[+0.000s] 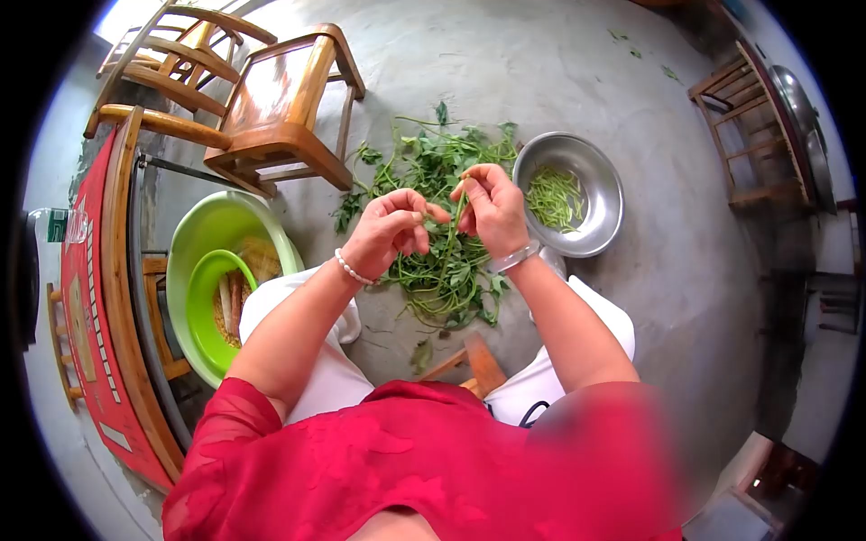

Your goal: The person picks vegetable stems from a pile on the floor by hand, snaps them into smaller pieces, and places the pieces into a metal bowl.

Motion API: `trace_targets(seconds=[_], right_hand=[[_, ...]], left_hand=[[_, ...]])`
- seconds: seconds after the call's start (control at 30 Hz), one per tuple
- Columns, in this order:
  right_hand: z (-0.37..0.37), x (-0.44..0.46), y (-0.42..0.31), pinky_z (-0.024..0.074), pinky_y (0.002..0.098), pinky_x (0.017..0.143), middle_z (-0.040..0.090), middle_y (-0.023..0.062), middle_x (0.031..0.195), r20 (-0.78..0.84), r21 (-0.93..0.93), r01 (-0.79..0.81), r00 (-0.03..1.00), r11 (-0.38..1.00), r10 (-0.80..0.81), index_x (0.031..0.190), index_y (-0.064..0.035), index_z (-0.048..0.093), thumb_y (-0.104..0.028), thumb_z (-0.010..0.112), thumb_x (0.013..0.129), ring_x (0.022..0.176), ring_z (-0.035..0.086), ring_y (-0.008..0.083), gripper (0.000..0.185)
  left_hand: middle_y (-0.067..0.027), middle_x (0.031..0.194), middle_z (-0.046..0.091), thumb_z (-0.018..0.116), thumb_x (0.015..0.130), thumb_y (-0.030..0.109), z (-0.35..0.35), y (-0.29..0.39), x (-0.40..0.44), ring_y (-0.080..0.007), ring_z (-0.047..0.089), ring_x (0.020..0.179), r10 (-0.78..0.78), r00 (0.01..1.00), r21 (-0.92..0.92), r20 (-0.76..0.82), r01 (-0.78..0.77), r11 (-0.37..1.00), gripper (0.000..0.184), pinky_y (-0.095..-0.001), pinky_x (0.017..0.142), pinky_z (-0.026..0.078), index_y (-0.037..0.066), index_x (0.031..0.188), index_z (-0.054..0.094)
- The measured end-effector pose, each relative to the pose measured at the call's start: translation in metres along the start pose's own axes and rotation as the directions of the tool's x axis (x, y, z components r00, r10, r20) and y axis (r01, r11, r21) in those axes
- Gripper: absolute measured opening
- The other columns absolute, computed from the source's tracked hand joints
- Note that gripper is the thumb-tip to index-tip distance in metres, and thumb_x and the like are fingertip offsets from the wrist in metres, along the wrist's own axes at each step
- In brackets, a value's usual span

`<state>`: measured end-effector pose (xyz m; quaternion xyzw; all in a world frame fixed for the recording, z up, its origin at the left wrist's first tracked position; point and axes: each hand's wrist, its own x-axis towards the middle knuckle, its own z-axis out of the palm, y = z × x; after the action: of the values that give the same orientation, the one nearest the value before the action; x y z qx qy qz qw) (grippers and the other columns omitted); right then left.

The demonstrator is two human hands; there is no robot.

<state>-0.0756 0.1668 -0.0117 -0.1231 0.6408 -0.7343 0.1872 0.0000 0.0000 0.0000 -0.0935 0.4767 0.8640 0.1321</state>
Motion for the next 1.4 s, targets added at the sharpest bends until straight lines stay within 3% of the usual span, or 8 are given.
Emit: trace_targets(seconds=[0.27, 0.4, 0.57, 0.83, 0.93, 1.07, 1.2, 1.4], right_hand=[[-0.031, 0.015, -0.031, 0.0385, 0.0196, 0.036, 0.060, 0.0087, 0.076, -0.281, -0.110, 0.178, 0.938, 0.978, -0.203, 0.096, -0.0030, 0.047, -0.012, 0.045, 0.091, 0.044, 0.052, 0.0095, 0.010], [-0.048, 0.023, -0.040, 0.0403, 0.0214, 0.036, 0.061, 0.0092, 0.075, -0.425, 0.036, 0.232, 0.884, 0.972, -0.195, 0.095, -0.0031, 0.048, -0.012, 0.046, 0.091, 0.044, 0.054, 0.0113, 0.010], [-0.065, 0.025, -0.053, 0.0423, 0.0224, 0.037, 0.062, 0.0106, 0.076, -0.529, -0.009, 0.305, 0.807, 0.952, -0.264, 0.095, -0.0026, 0.048, -0.012, 0.046, 0.090, 0.044, 0.054, 0.0125, 0.010], [-0.092, 0.024, -0.070, 0.0430, 0.0238, 0.037, 0.061, 0.0126, 0.078, -0.659, -0.016, 0.394, 0.687, 0.919, -0.306, 0.094, -0.0028, 0.048, -0.011, 0.046, 0.090, 0.045, 0.055, 0.0138, 0.010], [-0.085, 0.026, -0.061, 0.0430, 0.0239, 0.037, 0.062, 0.0117, 0.076, -0.611, 0.032, 0.377, 0.740, 0.926, -0.280, 0.094, -0.0035, 0.048, -0.012, 0.047, 0.090, 0.045, 0.055, 0.0136, 0.010], [-0.059, 0.025, -0.051, 0.0429, 0.0223, 0.038, 0.062, 0.0109, 0.075, -0.501, 0.023, 0.325, 0.822, 0.945, -0.271, 0.097, -0.0020, 0.048, -0.012, 0.046, 0.090, 0.044, 0.055, 0.0133, 0.012], [-0.045, 0.021, -0.041, 0.0446, 0.0230, 0.042, 0.062, 0.0101, 0.078, -0.384, 0.071, 0.254, 0.900, 0.965, -0.208, 0.096, -0.0048, 0.049, -0.010, 0.048, 0.089, 0.050, 0.057, 0.0131, 0.009], [-0.031, 0.016, -0.035, 0.0451, 0.0219, 0.045, 0.062, 0.0098, 0.079, -0.208, 0.103, 0.154, 0.970, 0.983, -0.130, 0.101, -0.0005, 0.052, -0.007, 0.053, 0.086, 0.055, 0.058, 0.0118, 0.017]], left_hand=[[-0.0048, 0.066, 0.057, 0.051, 0.073, 0.005, -0.008, -0.008, 0.002, -0.0078, 0.048, 0.046, -0.254, 0.964, 0.293, -0.074, 0.264, 0.919, 0.001, -0.0193, 0.041, 0.036, 0.004, 0.072, 0.052], [-0.0032, 0.062, 0.054, 0.052, 0.071, 0.006, -0.017, -0.010, -0.001, -0.0088, 0.048, 0.046, -0.269, 0.954, 0.537, -0.137, 0.299, 0.789, 0.003, -0.0221, 0.043, 0.039, 0.003, 0.070, 0.052], [-0.0146, 0.063, 0.059, 0.054, 0.064, 0.013, -0.039, -0.025, -0.004, -0.0287, 0.057, 0.060, -0.050, 0.999, 0.999, -0.014, 0.015, 0.030, 0.012, -0.0370, 0.058, 0.047, 0.001, 0.067, 0.057], [-0.0197, 0.072, 0.060, 0.051, 0.064, 0.010, -0.058, -0.037, -0.011, -0.0372, 0.057, 0.072, -0.302, 0.951, 0.967, -0.069, -0.010, -0.253, 0.014, -0.0421, 0.065, 0.047, 0.000, 0.069, 0.061], [-0.0176, 0.069, 0.060, 0.050, 0.069, 0.007, -0.047, -0.036, -0.003, -0.0307, 0.059, 0.068, 0.140, 0.990, 0.996, 0.033, -0.021, -0.086, 0.016, -0.0365, 0.063, 0.048, 0.000, 0.077, 0.062], [-0.0080, 0.068, 0.058, 0.056, 0.078, 0.010, -0.030, -0.027, 0.009, -0.0113, 0.055, 0.062, 0.230, 0.973, 0.868, -0.032, -0.087, 0.490, 0.015, -0.0252, 0.058, 0.045, 0.000, 0.086, 0.064], [-0.0049, 0.071, 0.060, 0.062, 0.077, 0.013, -0.020, -0.030, 0.009, -0.0087, 0.052, 0.060, 0.253, 0.967, 0.872, -0.015, -0.111, 0.477, 0.018, -0.0221, 0.058, 0.044, -0.001, 0.089, 0.063], [0.0013, 0.071, 0.058, 0.059, 0.082, 0.016, -0.016, -0.026, 0.011, -0.0047, 0.050, 0.061, 0.089, 0.994, 0.695, -0.059, -0.024, 0.719, 0.021, -0.0203, 0.056, 0.043, -0.002, 0.093, 0.063]])
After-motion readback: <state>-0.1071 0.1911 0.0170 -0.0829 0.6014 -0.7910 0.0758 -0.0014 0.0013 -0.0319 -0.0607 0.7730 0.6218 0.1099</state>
